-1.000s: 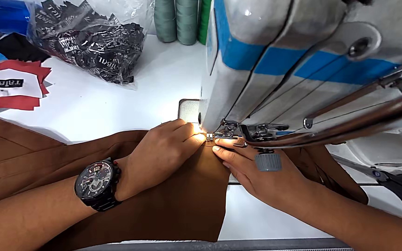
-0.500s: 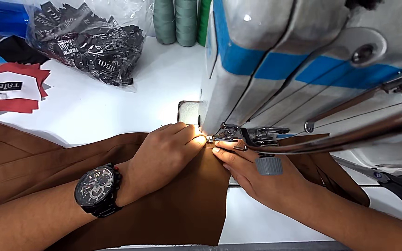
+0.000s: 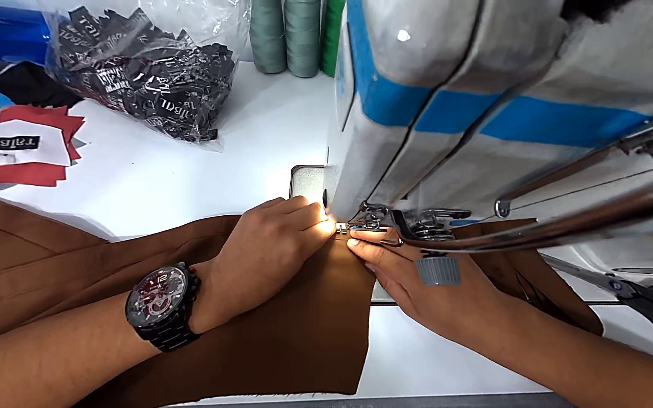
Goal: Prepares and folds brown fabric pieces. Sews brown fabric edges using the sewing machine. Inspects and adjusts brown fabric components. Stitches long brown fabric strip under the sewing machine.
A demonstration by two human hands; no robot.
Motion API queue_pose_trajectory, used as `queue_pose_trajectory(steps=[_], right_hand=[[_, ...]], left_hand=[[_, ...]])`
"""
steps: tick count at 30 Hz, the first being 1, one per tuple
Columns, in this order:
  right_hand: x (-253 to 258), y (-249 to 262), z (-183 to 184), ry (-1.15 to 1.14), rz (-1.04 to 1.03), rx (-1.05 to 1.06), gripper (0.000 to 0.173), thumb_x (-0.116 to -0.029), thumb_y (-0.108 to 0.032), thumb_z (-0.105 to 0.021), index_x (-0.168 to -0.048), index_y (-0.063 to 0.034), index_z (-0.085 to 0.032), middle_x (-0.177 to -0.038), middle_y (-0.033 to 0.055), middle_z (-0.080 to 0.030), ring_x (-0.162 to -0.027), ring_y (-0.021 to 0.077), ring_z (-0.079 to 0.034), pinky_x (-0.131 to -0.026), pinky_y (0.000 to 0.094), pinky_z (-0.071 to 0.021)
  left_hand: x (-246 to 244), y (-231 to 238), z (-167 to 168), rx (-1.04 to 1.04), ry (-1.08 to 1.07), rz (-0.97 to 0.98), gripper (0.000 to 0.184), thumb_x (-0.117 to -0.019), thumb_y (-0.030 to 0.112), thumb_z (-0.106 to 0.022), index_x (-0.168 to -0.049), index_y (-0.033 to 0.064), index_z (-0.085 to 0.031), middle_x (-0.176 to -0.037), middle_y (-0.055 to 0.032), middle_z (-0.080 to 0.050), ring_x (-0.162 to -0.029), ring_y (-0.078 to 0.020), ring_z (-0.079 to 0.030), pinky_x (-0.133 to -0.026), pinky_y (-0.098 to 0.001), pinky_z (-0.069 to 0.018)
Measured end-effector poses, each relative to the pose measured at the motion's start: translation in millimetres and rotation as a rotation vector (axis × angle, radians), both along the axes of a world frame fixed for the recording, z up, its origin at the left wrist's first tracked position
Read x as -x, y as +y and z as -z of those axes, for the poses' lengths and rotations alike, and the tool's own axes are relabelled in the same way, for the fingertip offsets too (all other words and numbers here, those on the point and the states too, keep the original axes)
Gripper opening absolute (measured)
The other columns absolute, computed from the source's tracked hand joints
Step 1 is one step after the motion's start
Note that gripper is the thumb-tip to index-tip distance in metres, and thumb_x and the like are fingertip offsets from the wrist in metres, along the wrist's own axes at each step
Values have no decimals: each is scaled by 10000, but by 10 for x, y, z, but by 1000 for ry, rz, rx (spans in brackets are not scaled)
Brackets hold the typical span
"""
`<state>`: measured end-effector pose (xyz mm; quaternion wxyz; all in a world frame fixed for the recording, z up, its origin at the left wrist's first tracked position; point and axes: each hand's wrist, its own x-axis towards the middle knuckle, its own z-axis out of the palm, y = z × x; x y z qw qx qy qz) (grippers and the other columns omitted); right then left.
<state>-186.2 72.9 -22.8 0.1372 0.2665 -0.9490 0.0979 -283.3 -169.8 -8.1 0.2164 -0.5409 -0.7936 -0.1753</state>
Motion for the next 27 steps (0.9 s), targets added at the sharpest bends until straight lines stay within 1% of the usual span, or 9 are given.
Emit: queue_pose_trajectory(steps=[3, 7, 10, 12, 14, 17, 20, 25, 27], right_hand=[[-5, -1, -1, 9, -7, 9, 336, -1016, -240, -494, -1204, -169, -764, -1186, 2, -727, -1127, 187, -658, -942, 358, -532], [-5, 5, 2, 2, -3, 7, 336, -1016, -251, -490, -1197, -169, -762, -1180, 1, -728, -1131, 185, -659, -958, 365, -528], [-15, 11, 4, -1, -1, -1, 342, -1020, -260, -486, -1213, -172, -753, -1173, -7, -725, -1132, 180, -655, -960, 364, -523], [-11, 16, 5, 8, -5, -8, 344, -1021, -262, -484, -1217, -176, -753, -1178, -12, -726, -1127, 178, -658, -955, 360, -528], [-15, 13, 3, 12, -5, -18, 346, -1020, -267, -482, -1218, -184, -753, -1195, -13, -725, -1121, 179, -659, -942, 362, -526], [-5, 30, -15, 34, -5, -28, 356, -1031, -311, -476, -1202, -179, -759, -1175, -1, -731, -1118, 190, -669, -949, 384, -531], [-13, 41, -30, 68, -3, -16, 365, -1034, -324, -475, -1204, -163, -756, -1103, 16, -723, -1071, 204, -670, -925, 390, -534], [-16, 35, -20, 52, -3, -24, 383, -1048, -336, -457, -1244, -163, -737, -1172, 4, -723, -1116, 191, -661, -965, 381, -518], [-13, 42, -18, 30, 3, -39, 377, -1054, -337, -449, -1220, -169, -743, -1168, 0, -724, -1125, 188, -662, -964, 384, -520]], left_hand=[[8, -26, 38, 42, -52, 42, 230, -969, 43, -547, -1006, 60, -774, -897, -56, -670, -812, -188, -631, -650, -302, -499], [-39, -32, -24, 46, 24, 16, 194, -950, 60, -569, -987, 65, -759, -888, -54, -657, -840, -192, -632, -692, -280, -512], [-137, -136, -81, 152, 61, 15, 278, -983, 49, -505, -1122, 33, -745, -981, -88, -665, -937, -238, -637, -777, -322, -538], [-197, -234, -71, 225, 73, 1, 329, -995, 60, -471, -1191, 30, -733, -1088, -103, -710, -1065, -253, -669, -919, -344, -553], [-251, -302, -38, 252, 40, -19, 350, -1039, 161, -454, -1231, 47, -723, -1213, -102, -715, -1200, -246, -656, -1039, -345, -521], [-319, -307, 21, 225, -12, -55, 394, -1059, 254, -433, -1270, 86, -720, -1282, -76, -697, -1260, -226, -623, -1075, -342, -490], [-381, -258, 65, 202, -51, -72, 399, -1059, 279, -430, -1291, 130, -720, -1322, -52, -682, -1285, -234, -596, -1072, -382, -475], [-402, -141, 90, 184, -44, -55, 402, -1067, 274, -424, -1313, 131, -708, -1318, -71, -684, -1277, -228, -609, -1086, -363, -467], [-394, -97, 101, 179, -39, -49, 403, -1067, 264, -421, -1316, 121, -704, -1312, -78, -685, -1265, -224, -618, -1084, -356, -469]])
